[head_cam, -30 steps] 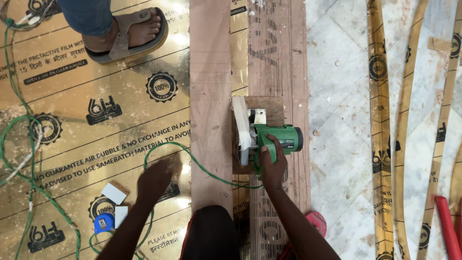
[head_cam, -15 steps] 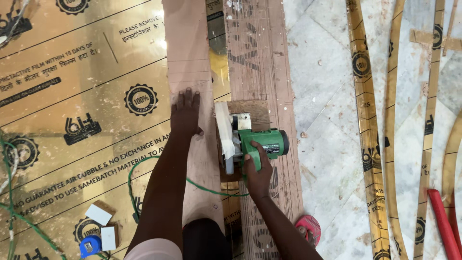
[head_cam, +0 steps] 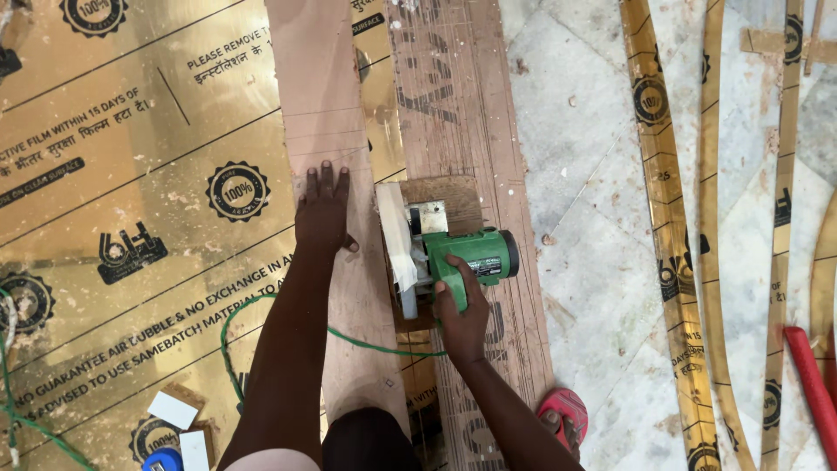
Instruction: The person uses a green circular saw to cut a long plank of light-colored wood. They guide the saw along the length of the plank, which is placed on a protective gold film on the floor.
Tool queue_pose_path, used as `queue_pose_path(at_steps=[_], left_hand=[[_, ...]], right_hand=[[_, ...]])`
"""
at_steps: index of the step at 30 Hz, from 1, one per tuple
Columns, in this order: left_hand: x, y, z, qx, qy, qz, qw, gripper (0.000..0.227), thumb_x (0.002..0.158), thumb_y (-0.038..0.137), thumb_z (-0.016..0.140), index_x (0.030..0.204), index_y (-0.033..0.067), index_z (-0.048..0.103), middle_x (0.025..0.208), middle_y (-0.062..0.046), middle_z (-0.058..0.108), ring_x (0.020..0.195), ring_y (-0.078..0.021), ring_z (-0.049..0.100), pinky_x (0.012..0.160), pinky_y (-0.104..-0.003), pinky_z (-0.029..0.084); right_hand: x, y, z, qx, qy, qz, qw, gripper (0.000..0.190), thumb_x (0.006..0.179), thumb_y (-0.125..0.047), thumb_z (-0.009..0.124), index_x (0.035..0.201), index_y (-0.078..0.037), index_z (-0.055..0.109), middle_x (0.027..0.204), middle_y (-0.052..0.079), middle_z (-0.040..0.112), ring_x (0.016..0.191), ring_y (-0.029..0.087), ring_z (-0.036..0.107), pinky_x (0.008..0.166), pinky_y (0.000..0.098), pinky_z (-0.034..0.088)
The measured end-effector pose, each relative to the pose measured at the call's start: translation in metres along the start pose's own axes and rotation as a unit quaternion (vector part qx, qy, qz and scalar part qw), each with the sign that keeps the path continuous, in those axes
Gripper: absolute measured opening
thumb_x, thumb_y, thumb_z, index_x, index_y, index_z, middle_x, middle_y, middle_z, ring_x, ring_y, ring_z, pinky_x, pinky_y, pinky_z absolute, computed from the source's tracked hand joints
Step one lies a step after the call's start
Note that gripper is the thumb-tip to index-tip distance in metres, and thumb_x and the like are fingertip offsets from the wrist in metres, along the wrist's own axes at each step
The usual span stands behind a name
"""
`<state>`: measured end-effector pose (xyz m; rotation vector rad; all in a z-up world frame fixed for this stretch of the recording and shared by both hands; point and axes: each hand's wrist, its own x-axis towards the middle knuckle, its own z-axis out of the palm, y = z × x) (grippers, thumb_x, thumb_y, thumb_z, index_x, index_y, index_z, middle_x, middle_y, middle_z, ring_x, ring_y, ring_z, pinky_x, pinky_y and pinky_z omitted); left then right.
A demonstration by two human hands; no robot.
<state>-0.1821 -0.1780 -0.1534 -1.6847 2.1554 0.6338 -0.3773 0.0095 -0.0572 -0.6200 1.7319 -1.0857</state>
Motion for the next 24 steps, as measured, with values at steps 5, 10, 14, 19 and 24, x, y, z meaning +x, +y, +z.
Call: queue_pose_path(at_steps=[5, 10, 14, 19, 24], left_hand=[[0.001, 0.002, -0.001, 0.009, -0.010, -0.006, 1.000, 0.150, 0.045, 0.034, 0.104, 0.164, 0.0194, 0.014, 0.172, -0.014, 0.008, 0.157, -0.0384, 0.012, 0.118, -0.054, 0.035], [0.000, 0.002, -0.002, 0.003, -0.012, -0.005, 1.000, 0.151, 0.045, 0.034, 0.104, 0.164, 0.0192, 0.013, 0.172, -0.014, 0.008, 0.157, -0.0385, 0.011, 0.117, -0.055, 0.035], [0.000, 0.002, -0.005, 0.002, -0.010, -0.002, 1.000, 0.151, 0.045, 0.035, 0.104, 0.164, 0.0196, 0.013, 0.172, -0.014, 0.009, 0.158, -0.0384, 0.012, 0.117, -0.055, 0.036], [-0.001, 0.003, -0.007, -0.001, -0.012, -0.007, 1.000, 0.150, 0.045, 0.034, 0.104, 0.164, 0.0206, 0.014, 0.172, -0.013, 0.010, 0.158, -0.0377, 0.013, 0.118, -0.055, 0.036], [-0.002, 0.003, -0.008, -0.004, -0.012, -0.008, 1.000, 0.150, 0.044, 0.033, 0.104, 0.164, 0.0211, 0.014, 0.172, -0.012, 0.010, 0.158, -0.0371, 0.012, 0.118, -0.054, 0.035]], right_hand=[[0.003, -0.003, 0.001, -0.003, -0.011, 0.002, 1.000, 0.044, 0.098, -0.016, 0.063, 0.142, -0.012, 0.058, 0.084, 0.001, 0.061, 0.067, 0.007, 0.056, 0.058, 0.0259, 0.048], [0.005, -0.004, 0.002, -0.011, -0.009, 0.014, 1.000, 0.044, 0.098, -0.016, 0.063, 0.142, -0.014, 0.059, 0.083, 0.000, 0.062, 0.067, 0.007, 0.057, 0.059, 0.0258, 0.049], [0.007, -0.003, 0.003, -0.008, -0.008, 0.007, 1.000, 0.044, 0.098, -0.015, 0.063, 0.142, -0.014, 0.059, 0.084, 0.000, 0.062, 0.068, 0.007, 0.057, 0.060, 0.0256, 0.049], [0.009, -0.004, 0.003, 0.000, -0.010, -0.004, 1.000, 0.045, 0.097, -0.015, 0.063, 0.142, -0.014, 0.059, 0.085, 0.000, 0.063, 0.069, 0.007, 0.057, 0.060, 0.0259, 0.050], [0.012, -0.006, 0.004, -0.016, -0.012, -0.002, 1.000, 0.044, 0.098, -0.015, 0.063, 0.142, -0.014, 0.059, 0.085, 0.000, 0.062, 0.070, 0.007, 0.057, 0.061, 0.0250, 0.049]])
